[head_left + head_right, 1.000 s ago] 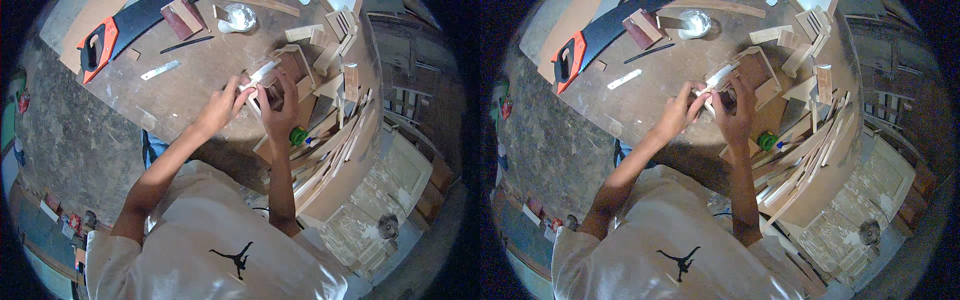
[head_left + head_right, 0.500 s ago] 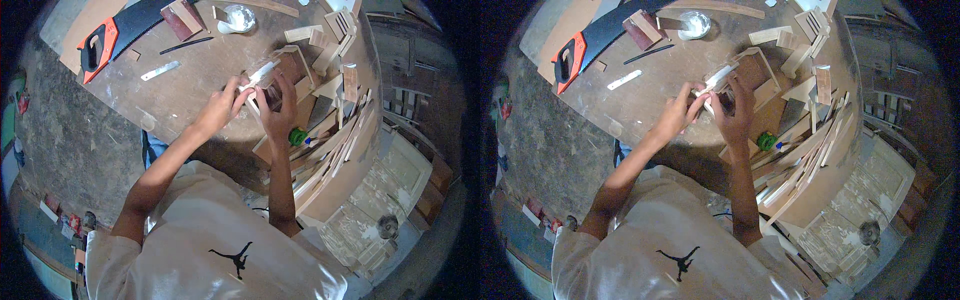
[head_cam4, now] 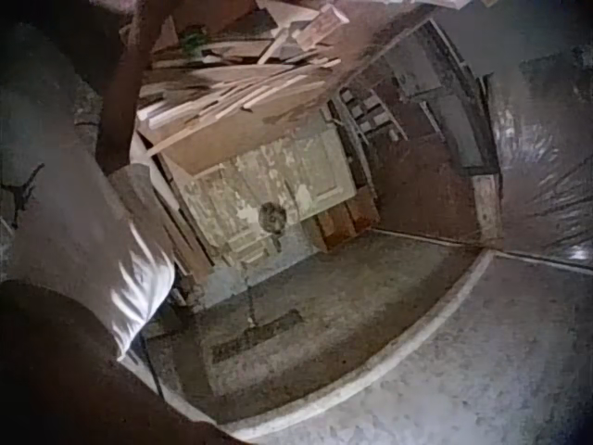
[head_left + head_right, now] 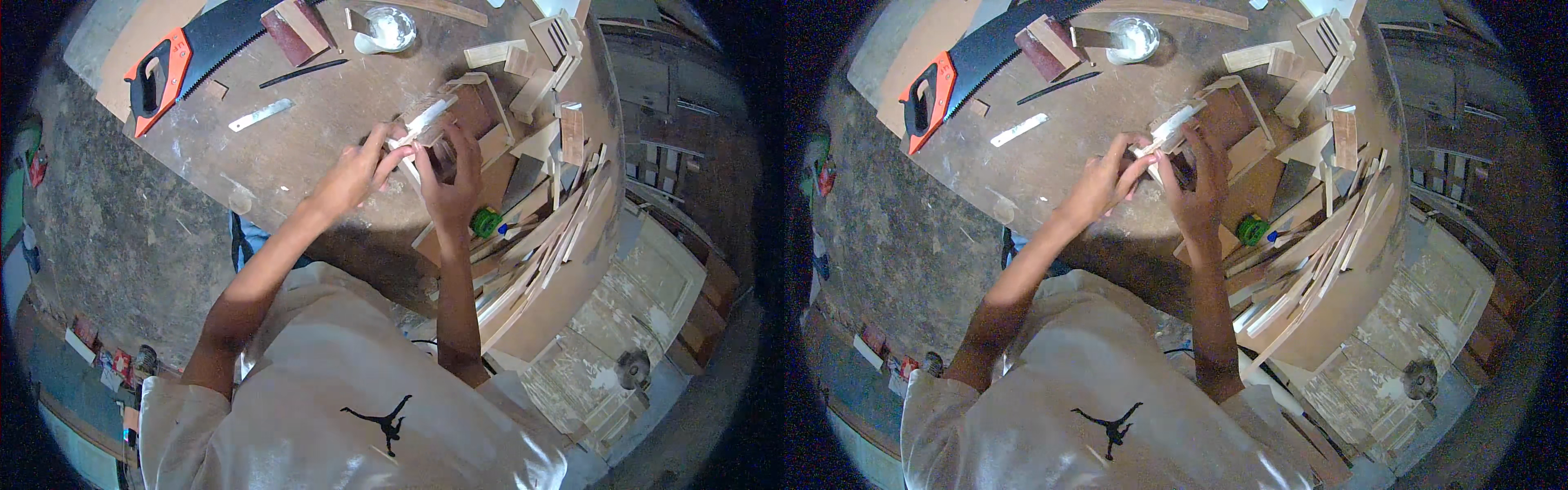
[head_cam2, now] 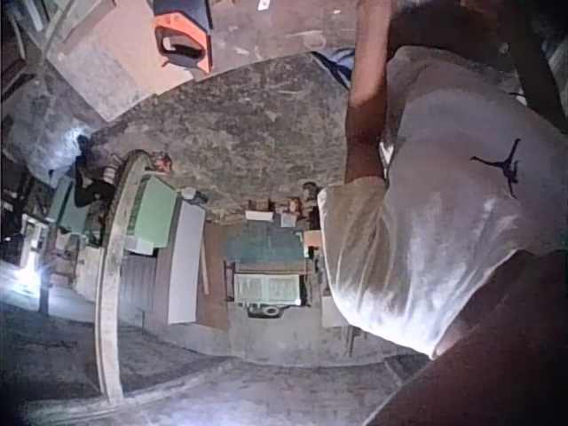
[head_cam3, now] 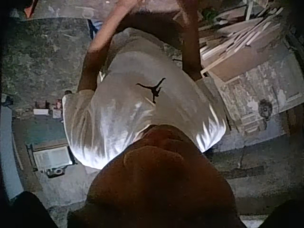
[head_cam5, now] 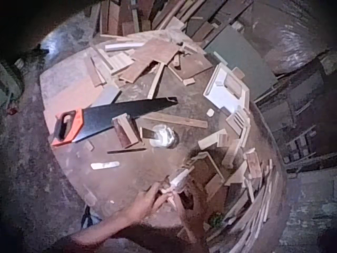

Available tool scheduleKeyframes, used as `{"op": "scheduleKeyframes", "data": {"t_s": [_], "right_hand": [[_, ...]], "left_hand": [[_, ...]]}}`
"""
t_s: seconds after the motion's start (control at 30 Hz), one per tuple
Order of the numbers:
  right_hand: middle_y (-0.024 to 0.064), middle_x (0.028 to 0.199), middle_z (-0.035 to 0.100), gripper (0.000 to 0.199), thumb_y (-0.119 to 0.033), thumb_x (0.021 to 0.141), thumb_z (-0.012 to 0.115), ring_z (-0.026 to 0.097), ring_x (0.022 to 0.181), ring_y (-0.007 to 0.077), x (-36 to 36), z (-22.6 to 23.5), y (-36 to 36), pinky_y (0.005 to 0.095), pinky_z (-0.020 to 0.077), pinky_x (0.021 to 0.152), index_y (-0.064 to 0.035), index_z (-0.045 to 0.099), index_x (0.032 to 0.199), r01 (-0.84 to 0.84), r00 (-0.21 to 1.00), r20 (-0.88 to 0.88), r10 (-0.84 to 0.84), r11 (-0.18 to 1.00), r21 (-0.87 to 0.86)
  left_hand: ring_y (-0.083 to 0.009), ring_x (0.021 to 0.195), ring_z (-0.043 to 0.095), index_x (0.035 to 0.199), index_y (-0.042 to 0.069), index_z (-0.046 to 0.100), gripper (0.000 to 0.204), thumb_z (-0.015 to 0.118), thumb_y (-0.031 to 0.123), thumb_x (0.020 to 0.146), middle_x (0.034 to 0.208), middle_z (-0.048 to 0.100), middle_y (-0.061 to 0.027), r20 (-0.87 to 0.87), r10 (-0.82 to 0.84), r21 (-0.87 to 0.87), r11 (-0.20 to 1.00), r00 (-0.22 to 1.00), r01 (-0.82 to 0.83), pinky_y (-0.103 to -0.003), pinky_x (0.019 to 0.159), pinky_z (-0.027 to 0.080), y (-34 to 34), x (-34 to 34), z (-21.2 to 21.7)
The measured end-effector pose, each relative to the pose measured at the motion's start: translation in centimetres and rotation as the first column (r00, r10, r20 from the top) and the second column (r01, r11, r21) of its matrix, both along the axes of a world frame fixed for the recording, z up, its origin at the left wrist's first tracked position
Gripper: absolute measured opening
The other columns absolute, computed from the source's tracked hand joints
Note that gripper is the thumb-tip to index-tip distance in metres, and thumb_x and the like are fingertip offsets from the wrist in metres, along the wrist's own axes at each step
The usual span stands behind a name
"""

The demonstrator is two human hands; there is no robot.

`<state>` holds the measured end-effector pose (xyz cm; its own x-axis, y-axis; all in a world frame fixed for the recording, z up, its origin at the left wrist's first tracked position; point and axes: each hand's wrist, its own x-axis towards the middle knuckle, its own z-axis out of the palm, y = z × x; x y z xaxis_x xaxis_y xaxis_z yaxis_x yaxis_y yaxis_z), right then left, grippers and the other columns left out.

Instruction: The person assembles a small wooden model structure on a workbench. They pick up small wooden pieces, apply glue from a small container, and fit them into a partially built frame. The person repeatedly checks the fit of the pieces and adjusts the structure.

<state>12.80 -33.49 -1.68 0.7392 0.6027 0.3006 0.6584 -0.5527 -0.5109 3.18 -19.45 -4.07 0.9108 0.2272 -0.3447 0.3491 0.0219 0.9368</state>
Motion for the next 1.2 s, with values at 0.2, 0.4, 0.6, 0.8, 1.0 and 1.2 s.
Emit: {"op": "scheduleKeyframes", "data": {"t_s": [0.2, 0.4, 0.6, 0.8, 1.0, 1.2], "right_hand": [[0.0152, 0.131, 0.058, 0.054, -0.016, 0.080, 0.079, 0.054, 0.122, 0.0343, 0.0, -0.4, 0.0, 0.0461, 0.0401, 0.103, -0.0076, 0.059, 0.129, 0.004, 0.999, -0.050, -0.005, 1.000, -0.018], [0.0158, 0.129, 0.060, 0.053, -0.017, 0.080, 0.079, 0.055, 0.120, 0.0351, 0.0, -1.0, -0.1, 0.0462, 0.0403, 0.103, -0.0067, 0.059, 0.128, 0.000, 0.999, -0.042, 0.001, 0.999, 0.037], [0.0161, 0.127, 0.061, 0.052, -0.018, 0.080, 0.079, 0.056, 0.117, 0.0361, -0.2, -1.1, 0.0, 0.0470, 0.0408, 0.101, -0.0069, 0.060, 0.127, 0.019, 1.000, -0.011, -0.019, 1.000, 0.023], [0.0162, 0.124, 0.062, 0.053, -0.018, 0.079, 0.081, 0.057, 0.114, 0.0355, -0.1, -1.2, 0.1, 0.0467, 0.0433, 0.098, -0.0069, 0.061, 0.127, 0.023, 1.000, -0.003, -0.023, 0.999, 0.036], [0.0168, 0.126, 0.061, 0.053, -0.019, 0.078, 0.082, 0.057, 0.114, 0.0349, 0.0, -1.5, -0.1, 0.0451, 0.0440, 0.097, -0.0067, 0.062, 0.126, 0.011, 1.000, 0.021, -0.012, 0.998, 0.056], [0.0162, 0.127, 0.061, 0.057, -0.016, 0.076, 0.083, 0.057, 0.115, 0.0347, 0.0, -1.9, -0.1, 0.0454, 0.0428, 0.098, -0.0079, 0.061, 0.128, -0.010, 0.999, 0.031, 0.007, 0.996, 0.087]], "left_hand": [[-0.0163, 0.048, 0.054, 0.131, 0.015, 0.044, 0.042, 0.062, 0.033, 0.098, 0.058, 0.056, -0.0051, 0.066, -0.055, 0.062, 0.997, 0.996, 0.050, -0.035, 0.047, 0.043, 0.1, -0.7, -2.0], [-0.0167, 0.050, 0.055, 0.132, 0.015, 0.044, 0.042, 0.062, 0.032, 0.098, 0.058, 0.056, -0.0054, 0.109, -0.029, 0.033, 0.999, 0.994, 0.025, -0.035, 0.049, 0.044, 0.0, -0.7, -2.0], [-0.0305, 0.054, 0.064, 0.131, 0.011, 0.043, 0.044, 0.057, 0.039, 0.099, 0.060, 0.061, -0.0132, 0.007, -0.097, 0.030, 0.995, 0.995, 0.097, -0.043, 0.054, 0.049, 0.7, -0.6, -0.9], [-0.0305, 0.056, 0.064, 0.129, 0.010, 0.044, 0.043, 0.057, 0.038, 0.099, 0.061, 0.061, -0.0142, 0.014, -0.088, 0.056, 0.995, 0.996, 0.088, -0.043, 0.056, 0.049, 0.6, -0.5, -0.9], [-0.0319, 0.059, 0.066, 0.128, 0.009, 0.045, 0.041, 0.058, 0.035, 0.099, 0.066, 0.063, -0.0177, 0.049, -0.086, 0.062, 0.995, 0.995, 0.083, -0.044, 0.059, 0.050, 0.6, -0.6, -0.8], [-0.0159, 0.044, 0.052, 0.134, 0.016, 0.043, 0.043, 0.061, 0.031, 0.098, 0.056, 0.054, -0.0036, 0.026, -0.053, -0.029, 0.998, 0.998, 0.054, -0.037, 0.044, 0.040, 0.3, -0.6, -1.1]]}}
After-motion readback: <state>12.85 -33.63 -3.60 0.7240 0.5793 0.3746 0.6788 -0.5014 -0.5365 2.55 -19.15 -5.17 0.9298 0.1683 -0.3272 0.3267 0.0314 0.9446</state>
